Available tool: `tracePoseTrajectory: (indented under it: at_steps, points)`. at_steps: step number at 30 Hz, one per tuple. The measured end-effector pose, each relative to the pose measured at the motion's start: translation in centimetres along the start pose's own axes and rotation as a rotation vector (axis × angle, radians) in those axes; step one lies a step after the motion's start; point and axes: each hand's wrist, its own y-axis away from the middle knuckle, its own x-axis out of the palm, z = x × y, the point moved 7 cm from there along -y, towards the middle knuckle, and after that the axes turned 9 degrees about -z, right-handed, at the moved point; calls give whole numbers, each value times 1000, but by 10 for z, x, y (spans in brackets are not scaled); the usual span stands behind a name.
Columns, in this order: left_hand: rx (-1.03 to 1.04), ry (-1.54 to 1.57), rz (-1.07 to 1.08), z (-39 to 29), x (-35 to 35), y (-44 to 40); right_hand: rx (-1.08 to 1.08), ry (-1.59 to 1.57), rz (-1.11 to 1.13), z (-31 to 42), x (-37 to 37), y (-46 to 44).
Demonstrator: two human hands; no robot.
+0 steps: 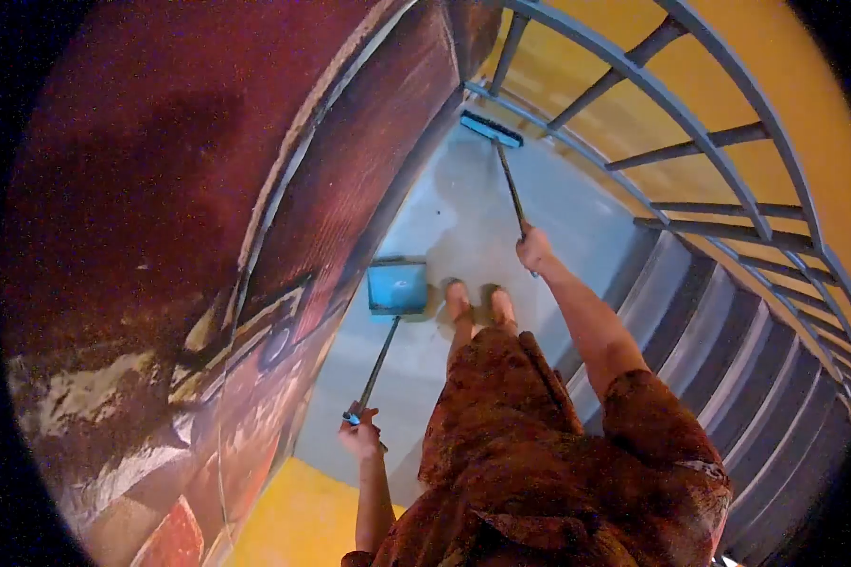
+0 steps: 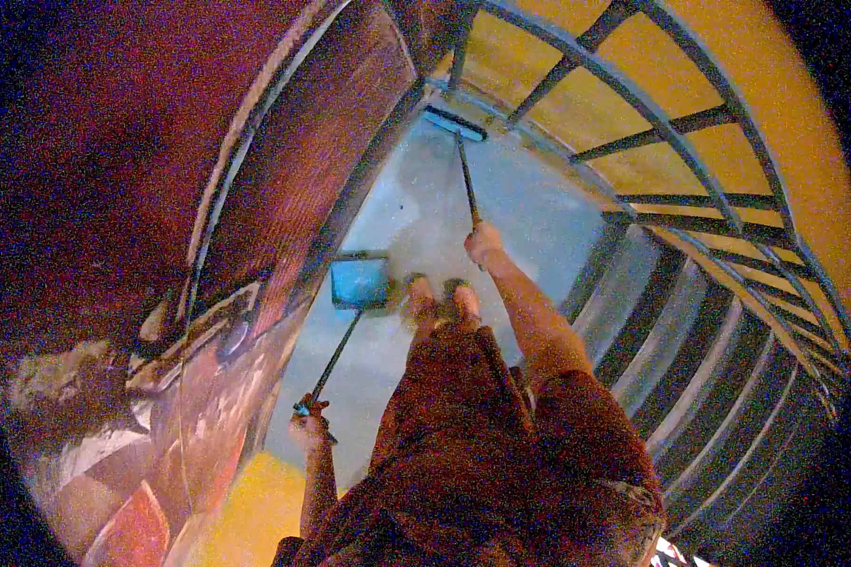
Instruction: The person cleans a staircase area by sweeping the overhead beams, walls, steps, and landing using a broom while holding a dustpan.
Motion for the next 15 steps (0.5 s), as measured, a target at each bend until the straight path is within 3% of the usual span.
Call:
tracePoseTrajectory:
  at_steps: [4,6,8,9,11,14,15]
  points:
    - [-18,10,8,-1,-4,12,-47,54,152,12,-8,34]
    - [-6,8,11,7,0,11,-284,228,185,-12,-11,68]
    - [-71,261,82,17,7,6,-346,303,224,-42,-25,96]
    - [-76,263,84,19,11,7,-345,309,225,-54,-36,101]
    - [2,-20,24,10,13,9,-191,205,381,-62,-67,124]
    - [37,83,68,4,16,18,-124,39,290,-76,-96,150]
    - [-22,9,24,-3,17,25,3,34,322,-62,-110,157]
